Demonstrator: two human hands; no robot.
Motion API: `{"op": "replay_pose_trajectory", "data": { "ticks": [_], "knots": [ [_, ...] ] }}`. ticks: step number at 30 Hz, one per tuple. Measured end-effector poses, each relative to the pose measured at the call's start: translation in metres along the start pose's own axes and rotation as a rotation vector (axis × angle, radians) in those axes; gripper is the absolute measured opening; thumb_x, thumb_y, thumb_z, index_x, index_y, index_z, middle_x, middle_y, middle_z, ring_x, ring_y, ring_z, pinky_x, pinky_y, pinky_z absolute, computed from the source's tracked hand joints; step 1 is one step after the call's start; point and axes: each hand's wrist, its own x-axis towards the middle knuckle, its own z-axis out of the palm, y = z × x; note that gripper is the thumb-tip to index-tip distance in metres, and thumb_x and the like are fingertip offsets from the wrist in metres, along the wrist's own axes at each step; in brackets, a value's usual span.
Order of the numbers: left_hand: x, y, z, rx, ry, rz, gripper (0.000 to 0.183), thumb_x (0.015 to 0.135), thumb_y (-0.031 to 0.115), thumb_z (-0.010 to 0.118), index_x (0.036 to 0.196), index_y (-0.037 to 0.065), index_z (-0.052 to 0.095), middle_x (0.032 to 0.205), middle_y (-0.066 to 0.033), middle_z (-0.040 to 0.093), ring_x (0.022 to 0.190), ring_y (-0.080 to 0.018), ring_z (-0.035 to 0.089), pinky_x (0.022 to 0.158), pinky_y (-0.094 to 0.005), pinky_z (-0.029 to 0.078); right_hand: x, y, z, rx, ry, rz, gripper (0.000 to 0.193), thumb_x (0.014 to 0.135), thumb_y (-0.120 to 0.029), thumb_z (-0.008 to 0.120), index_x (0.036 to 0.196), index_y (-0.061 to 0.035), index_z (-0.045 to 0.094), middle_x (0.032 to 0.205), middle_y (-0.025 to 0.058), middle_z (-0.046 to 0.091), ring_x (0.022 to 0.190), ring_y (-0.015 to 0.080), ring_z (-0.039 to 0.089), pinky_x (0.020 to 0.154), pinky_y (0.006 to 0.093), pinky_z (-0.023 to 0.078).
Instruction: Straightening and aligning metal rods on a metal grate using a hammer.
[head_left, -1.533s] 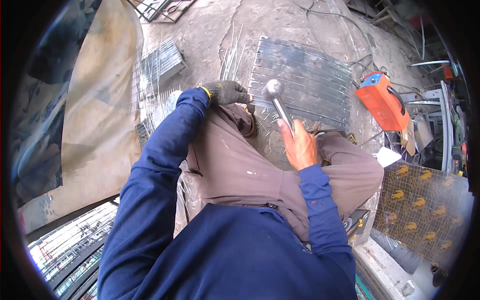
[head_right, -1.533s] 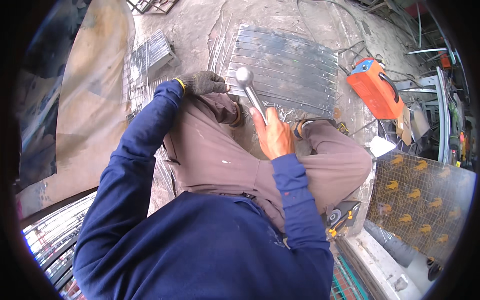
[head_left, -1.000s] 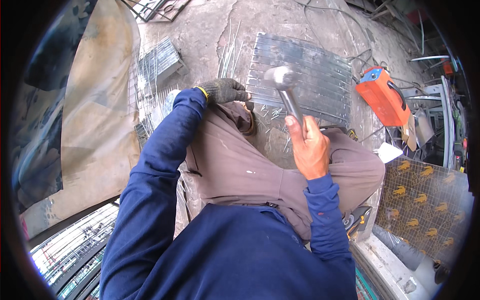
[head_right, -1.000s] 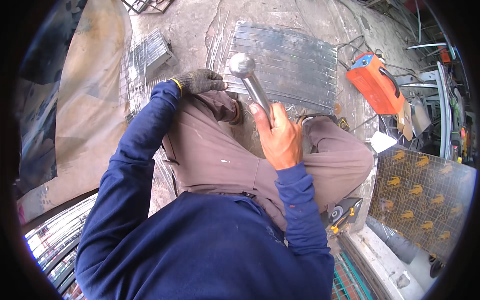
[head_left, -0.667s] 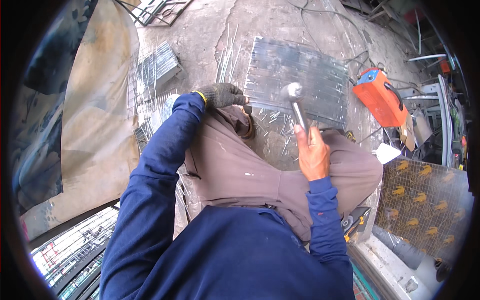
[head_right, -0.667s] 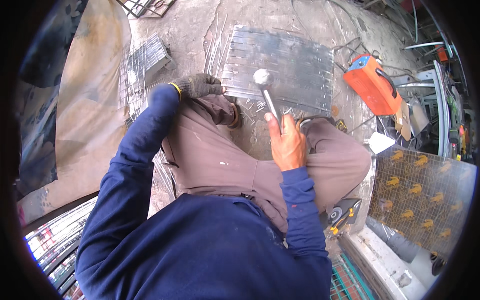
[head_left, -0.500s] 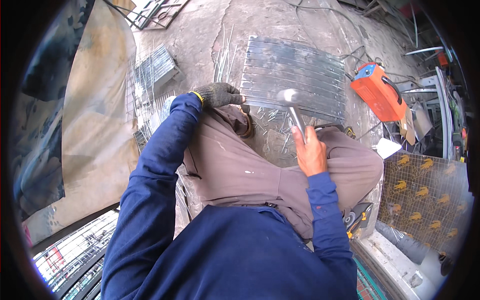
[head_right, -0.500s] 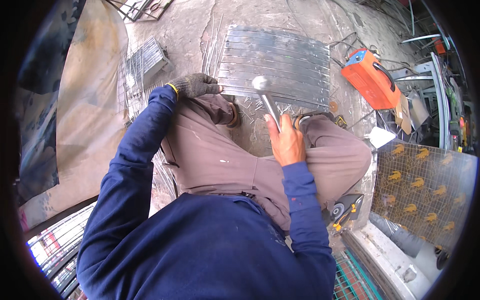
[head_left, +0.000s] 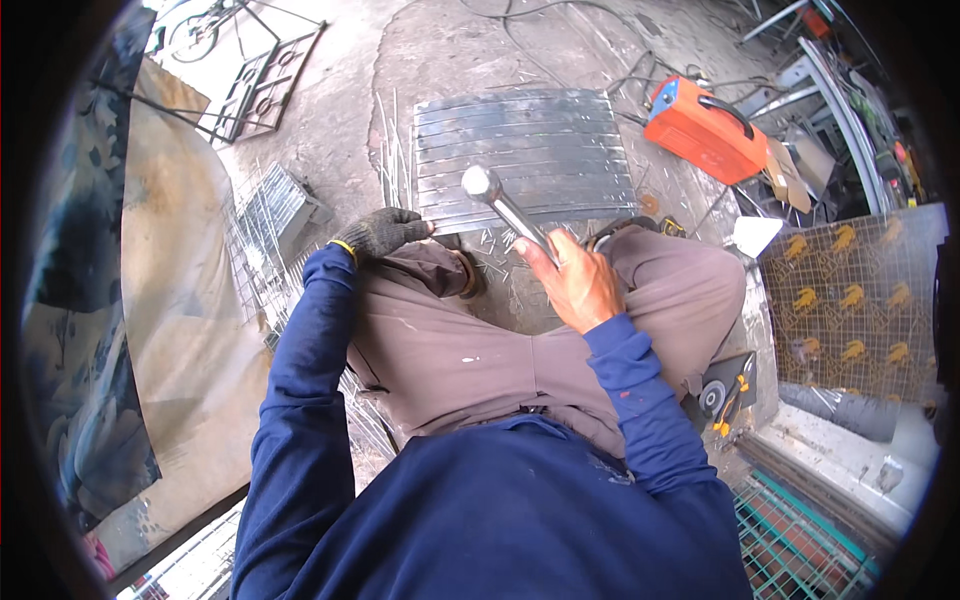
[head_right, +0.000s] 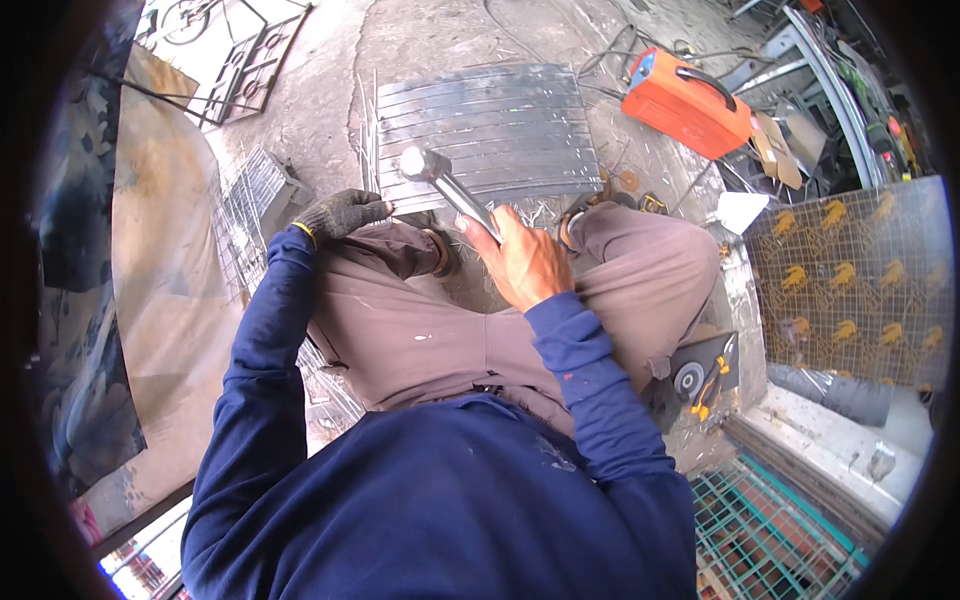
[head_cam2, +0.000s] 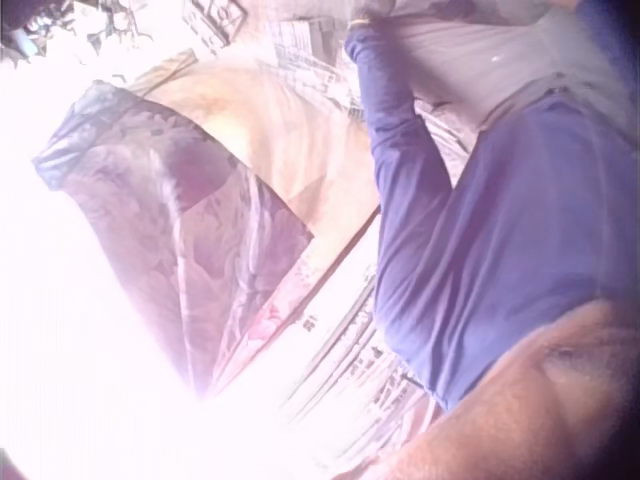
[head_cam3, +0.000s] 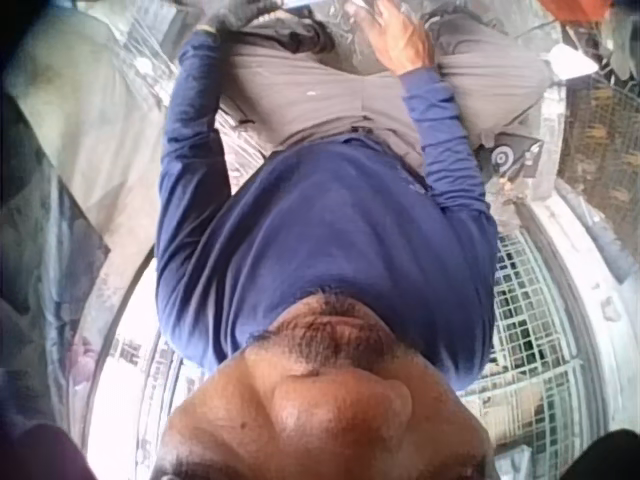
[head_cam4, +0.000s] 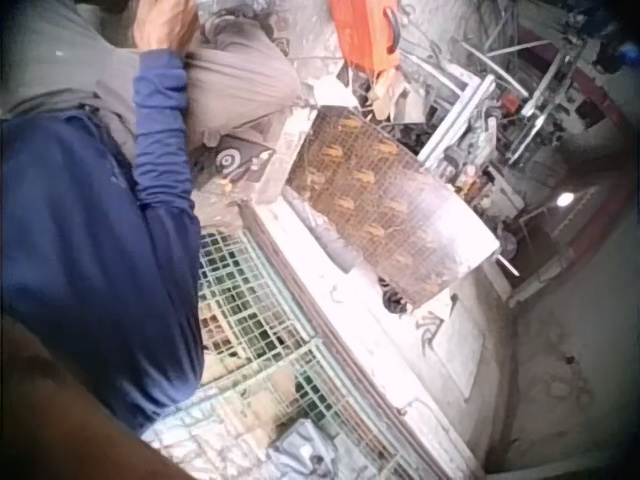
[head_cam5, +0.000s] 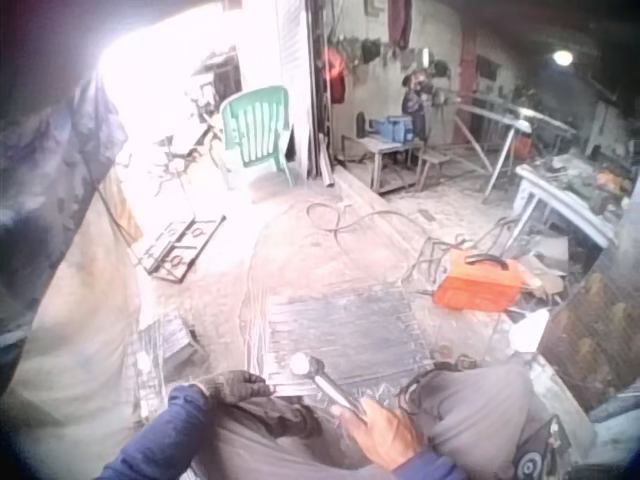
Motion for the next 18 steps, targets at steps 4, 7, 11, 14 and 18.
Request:
{"op": "replay_pose_trajectory", "data": {
  "ticks": [4,7,11,14,18],
  "knots": [
    [-0.004,0.002,0.0,-0.002,0.007,0.016,0.046,0.1,0.047,0.062,0.113,0.004,0.074,0.102,-0.0046,0.072,0.098,-0.0127,0.06,0.096,-0.0335,0.046,-0.018,-0.01,-0.04,0.111,0.07,0.114,0.047,0.098,-0.053,0.06,0.09,-0.0064,0.058,0.062,0.0175,0.059,0.063,0.0441,0.062,0.056,0.0517,0.045],
    [-0.004,0.004,-0.001,0.014,0.011,0.014,0.044,0.101,0.046,0.061,0.112,0.004,0.073,0.1,-0.0038,0.072,0.097,-0.0122,0.06,0.096,-0.033,0.046,-0.025,0.007,-0.057,0.072,0.14,0.195,0.049,0.098,-0.055,0.058,0.091,-0.0063,0.059,0.062,0.0169,0.058,0.062,0.0438,0.062,0.057,0.0511,0.045],
    [0.002,-0.001,-0.002,0.002,-0.003,0.033,0.043,0.101,0.044,0.062,0.113,0.004,0.073,0.101,-0.0022,0.072,0.097,-0.0116,0.06,0.096,-0.0324,0.046,-0.026,0.052,-0.034,0.032,0.201,0.343,0.056,0.099,-0.058,0.054,0.088,-0.0032,0.058,0.068,0.0204,0.06,0.069,0.0459,0.062,0.062,0.0513,0.045],
    [0.012,-0.016,-0.002,-0.026,0.017,0.071,0.044,0.1,0.043,0.063,0.118,0.005,0.073,0.108,-0.0061,0.075,0.102,-0.0147,0.064,0.098,-0.0337,0.047,-0.023,0.081,-0.026,0.187,0.257,0.405,0.057,0.1,-0.056,0.053,0.083,-0.002,0.057,0.063,0.016,0.057,0.061,0.0334,0.059,0.062,0.0448,0.046],
    [0.008,-0.013,-0.002,-0.096,0.064,0.057,0.043,0.098,0.041,0.067,0.118,0.003,0.073,0.106,-0.0049,0.075,0.101,-0.0132,0.063,0.099,-0.0326,0.046,-0.035,0.098,-0.023,0.441,0.279,0.548,0.059,0.099,-0.059,0.057,0.078,-0.0032,0.054,0.06,0.0041,0.052,0.056,0.0131,0.052,0.056,0.0354,0.044]
  ]
}}
